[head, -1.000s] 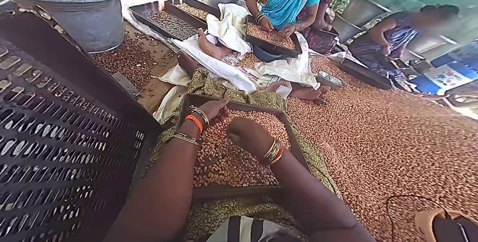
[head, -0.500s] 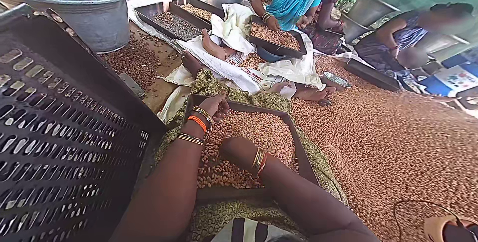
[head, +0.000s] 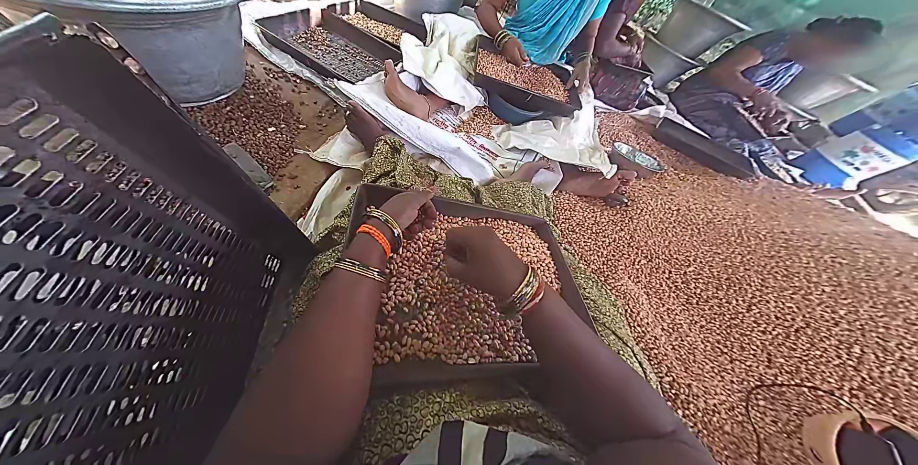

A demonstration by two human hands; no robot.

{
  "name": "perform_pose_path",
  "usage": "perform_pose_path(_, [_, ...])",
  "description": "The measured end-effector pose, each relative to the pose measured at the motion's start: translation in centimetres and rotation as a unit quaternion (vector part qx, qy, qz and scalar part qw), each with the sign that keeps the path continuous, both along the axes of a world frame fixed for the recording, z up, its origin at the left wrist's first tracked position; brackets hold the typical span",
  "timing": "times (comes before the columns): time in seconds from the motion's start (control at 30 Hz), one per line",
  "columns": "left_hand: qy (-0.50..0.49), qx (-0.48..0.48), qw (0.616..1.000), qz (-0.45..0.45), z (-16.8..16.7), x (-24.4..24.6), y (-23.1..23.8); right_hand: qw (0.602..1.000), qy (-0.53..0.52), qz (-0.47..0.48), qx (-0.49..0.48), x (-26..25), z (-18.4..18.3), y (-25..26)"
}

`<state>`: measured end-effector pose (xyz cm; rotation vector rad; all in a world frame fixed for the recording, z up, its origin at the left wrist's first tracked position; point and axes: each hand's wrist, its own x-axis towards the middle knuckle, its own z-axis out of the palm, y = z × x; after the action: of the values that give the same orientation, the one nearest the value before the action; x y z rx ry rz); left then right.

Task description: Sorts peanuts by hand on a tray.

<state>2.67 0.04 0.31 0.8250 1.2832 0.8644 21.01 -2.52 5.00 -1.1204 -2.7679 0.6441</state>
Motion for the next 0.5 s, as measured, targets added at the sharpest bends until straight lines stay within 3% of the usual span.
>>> perform_pose_path(0.1, [0.006, 0.003, 1.000, 0.009, 0.1, -0.1, -0.2, 0.983, 0.013, 0.144, -0.110, 1.6, -0.1, -0.4])
perform_pose_path(0.17, [0.013, 0.005, 1.000, 0.006, -0.1, -0.1, -0.2, 0.906, 0.032, 0.306, -0.291, 3.3, -0.6, -0.3])
perform_pose_path(0.23, [0.012, 0.007, 1.000, 0.000, -0.6, -0.1, 0.2, 0.816, 0.031, 0.383, -0.432, 3.7, -1.3, -0.7])
perform_pose_path(0.27, [0.007, 0.008, 1.000, -0.001, -0.7, -0.1, 0.2, 0.824, 0.042, 0.384, -0.415, 3.2, -1.4, -1.0])
perform_pose_path(0.37, [0.001, 0.006, 1.000, -0.004, -0.7, 0.1, 0.3, 0.943, -0.026, 0.271, -0.190, -0.2, -1.7, -2.2])
perform_pose_path(0.43, [-0.005, -0.002, 1.000, -0.003, -1.1, -0.1, 0.4, 0.972, -0.101, 0.192, -0.093, -2.5, -3.5, -3.1])
perform_pose_path(0.5, [-0.010, -0.009, 1.000, 0.005, -1.1, -0.2, 0.4, 0.976, -0.135, 0.148, -0.080, -3.8, -5.0, -3.8])
